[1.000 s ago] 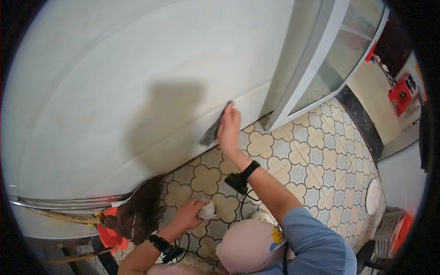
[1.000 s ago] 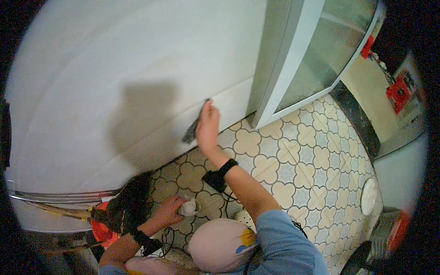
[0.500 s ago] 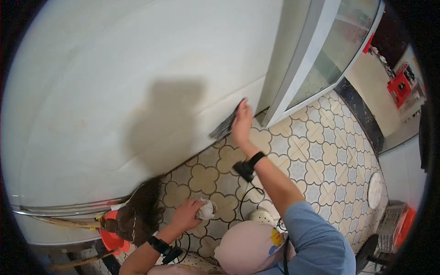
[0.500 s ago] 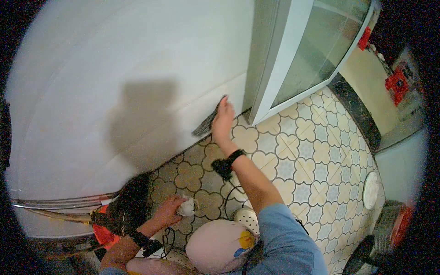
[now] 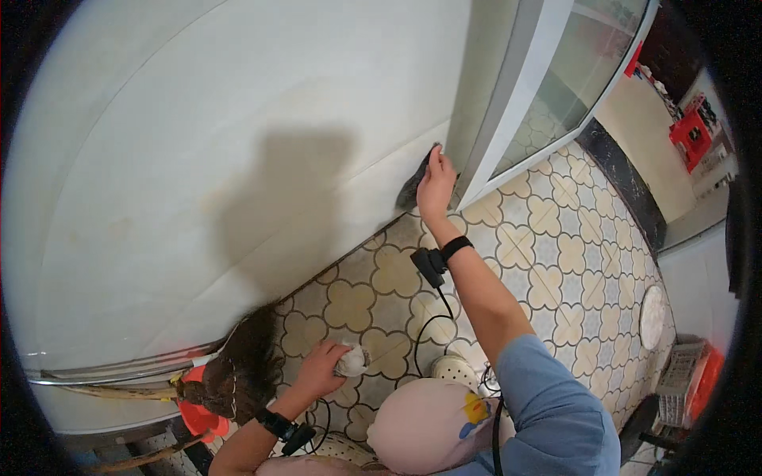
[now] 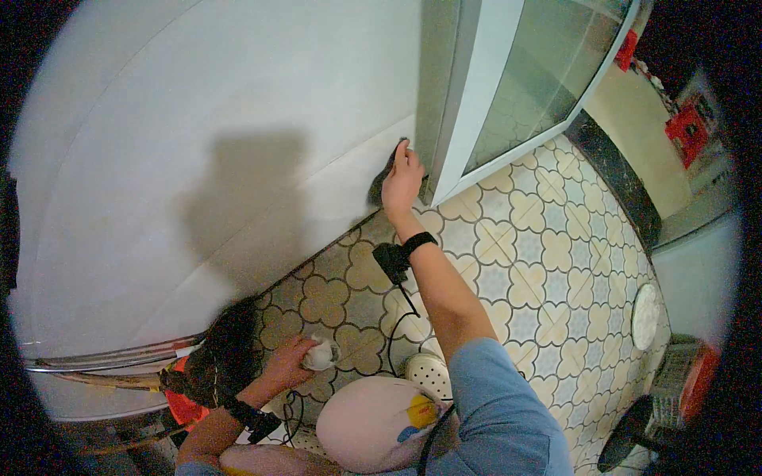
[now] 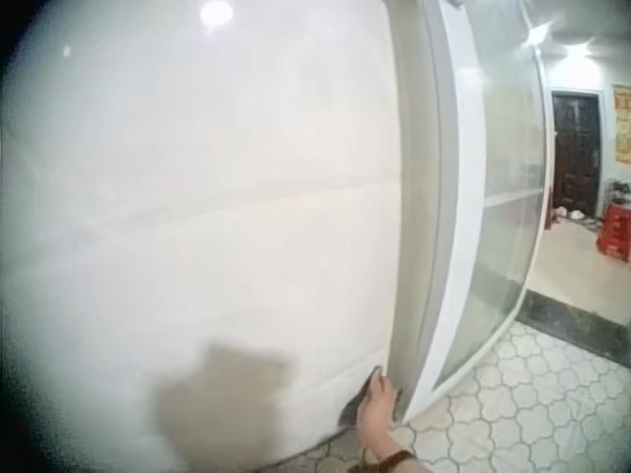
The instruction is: Scrubbing and wiping a tiled bathroom wall using steel wool and a cloth.
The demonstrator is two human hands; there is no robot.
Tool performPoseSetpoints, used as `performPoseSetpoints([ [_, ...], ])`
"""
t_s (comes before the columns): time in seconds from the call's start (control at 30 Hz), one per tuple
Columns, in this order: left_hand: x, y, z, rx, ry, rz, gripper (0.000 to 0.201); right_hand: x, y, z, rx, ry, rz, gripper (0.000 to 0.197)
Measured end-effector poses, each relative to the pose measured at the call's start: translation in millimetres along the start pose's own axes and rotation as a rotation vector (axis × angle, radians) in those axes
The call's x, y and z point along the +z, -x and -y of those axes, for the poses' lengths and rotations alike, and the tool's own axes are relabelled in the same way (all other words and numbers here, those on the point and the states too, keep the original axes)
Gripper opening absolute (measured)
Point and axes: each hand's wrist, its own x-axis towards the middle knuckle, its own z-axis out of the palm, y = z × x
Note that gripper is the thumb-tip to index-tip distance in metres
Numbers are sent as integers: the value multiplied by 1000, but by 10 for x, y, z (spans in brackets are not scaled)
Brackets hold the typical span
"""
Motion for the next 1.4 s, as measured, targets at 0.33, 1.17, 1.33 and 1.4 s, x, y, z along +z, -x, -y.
performPoseSetpoints([
  [0.33,-51,55,-46,-43,-13,4,54,98,457,288,-20,-38,155,66],
  [1.17,-75,-13,-91,-95,8,50,57,202,651,383,35,-227,121,66],
  [1.33,-39,-8,-66,-37,15,-12,52,152,264,-54,131,-38,30,66],
  [1.4,19,70,22,-100,-27,33,54,128,291,44,133,-14,43,67],
])
